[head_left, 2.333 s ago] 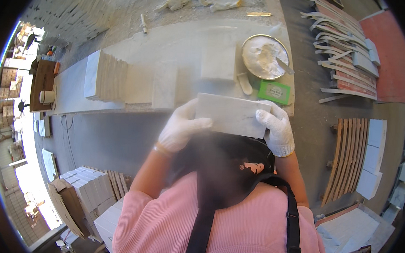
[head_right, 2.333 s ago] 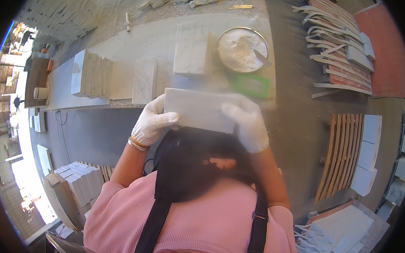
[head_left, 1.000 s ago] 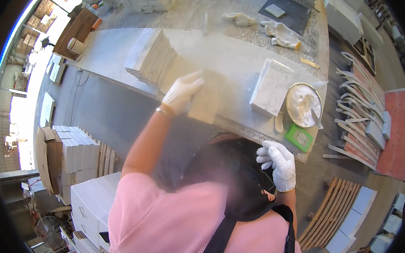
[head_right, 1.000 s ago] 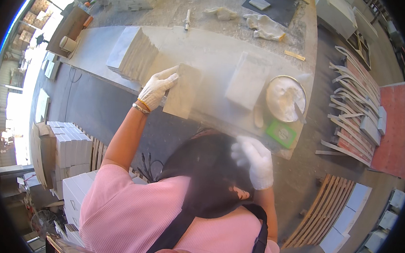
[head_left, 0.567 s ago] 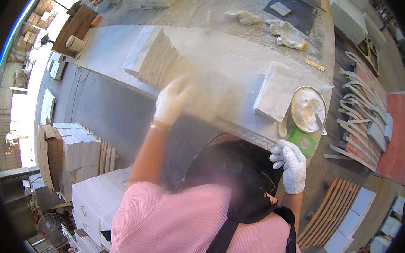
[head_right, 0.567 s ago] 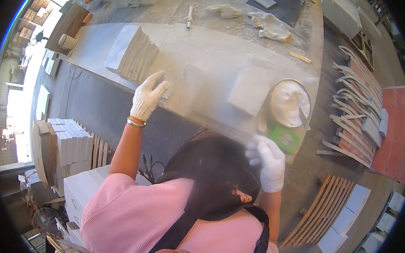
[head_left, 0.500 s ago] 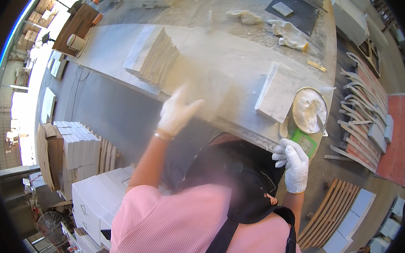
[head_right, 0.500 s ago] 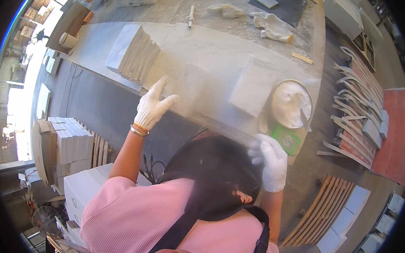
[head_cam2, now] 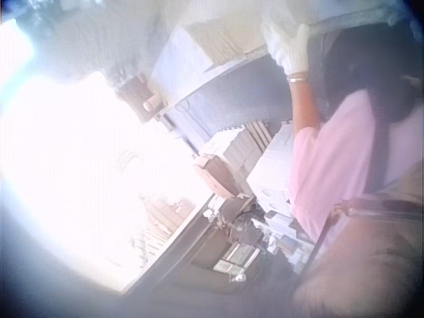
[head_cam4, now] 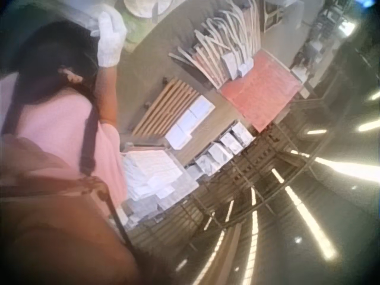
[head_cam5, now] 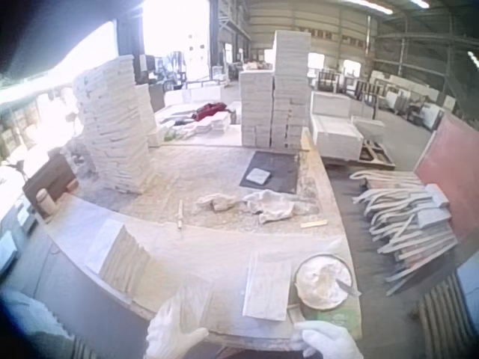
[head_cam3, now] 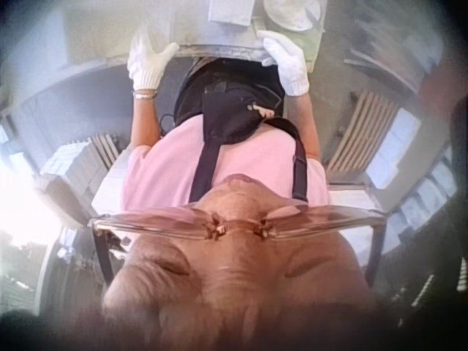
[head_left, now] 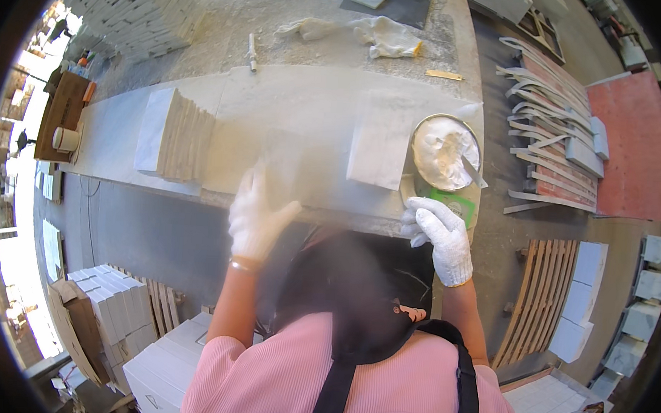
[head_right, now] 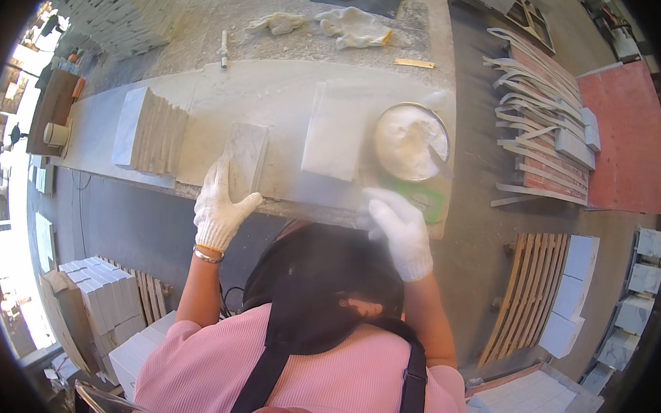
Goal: The person applies white adhesive to the edges of rectangular tiles using a small metal spatula, then wipes the edges with a green sponge. The person repeats this process on multiple tiles, stacking them after each application.
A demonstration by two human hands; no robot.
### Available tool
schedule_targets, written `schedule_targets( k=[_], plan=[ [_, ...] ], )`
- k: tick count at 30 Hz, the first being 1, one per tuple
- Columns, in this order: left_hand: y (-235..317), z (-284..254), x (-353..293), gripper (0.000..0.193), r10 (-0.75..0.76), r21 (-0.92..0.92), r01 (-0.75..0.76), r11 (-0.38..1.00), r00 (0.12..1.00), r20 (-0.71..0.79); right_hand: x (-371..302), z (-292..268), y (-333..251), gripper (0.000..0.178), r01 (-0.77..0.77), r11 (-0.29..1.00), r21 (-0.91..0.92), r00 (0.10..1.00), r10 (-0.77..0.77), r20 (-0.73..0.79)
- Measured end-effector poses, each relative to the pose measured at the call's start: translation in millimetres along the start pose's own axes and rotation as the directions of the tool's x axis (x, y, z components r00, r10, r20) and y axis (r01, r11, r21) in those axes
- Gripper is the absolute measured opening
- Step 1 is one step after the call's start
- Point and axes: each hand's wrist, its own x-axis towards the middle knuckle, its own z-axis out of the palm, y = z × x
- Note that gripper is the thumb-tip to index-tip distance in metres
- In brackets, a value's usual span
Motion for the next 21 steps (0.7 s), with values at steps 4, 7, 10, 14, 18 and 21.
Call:
schedule_targets(
  k=[4, 7, 10, 14, 18, 21],
  plan=[
    [25, -19, 21, 0.08, 0.272, 0.045, -0.269, 0.962, 0.955, -0.118, 5, 0, -2, 0.035, 0.024, 0.999, -0.022, 1.0, -0.025, -0.014],
    [65, -19, 40, 0.071, 0.599, -0.029, -0.599, 0.801, 0.8, 0.031, 6, 1, -2, 0.035, 0.036, 0.999, -0.018, 0.999, -0.036, -0.015],
    [115, 0, 73, 0.069, 0.775, -0.015, -0.796, 0.605, 0.585, 0.24, 4, -1, -1, 0.035, 0.068, 0.997, -0.036, 0.997, -0.069, -0.029],
    [145, 22, 140, 0.07, 0.816, 0.06, -0.84, 0.54, 0.54, 0.207, -1, -10, 2, 0.036, 0.048, 0.998, 0.032, 0.997, -0.046, -0.062],
    [145, 39, 153, 0.07, 0.833, 0.161, -0.829, 0.536, 0.55, 0.057, -2, -14, 7, 0.036, 0.024, 0.997, 0.071, 0.995, -0.017, -0.093],
    [130, 33, 114, 0.062, 0.909, 0.089, -0.904, 0.418, 0.416, -0.033, 3, -13, 9, 0.036, 0.033, 0.998, 0.048, 0.996, -0.03, -0.079]
  ],
)
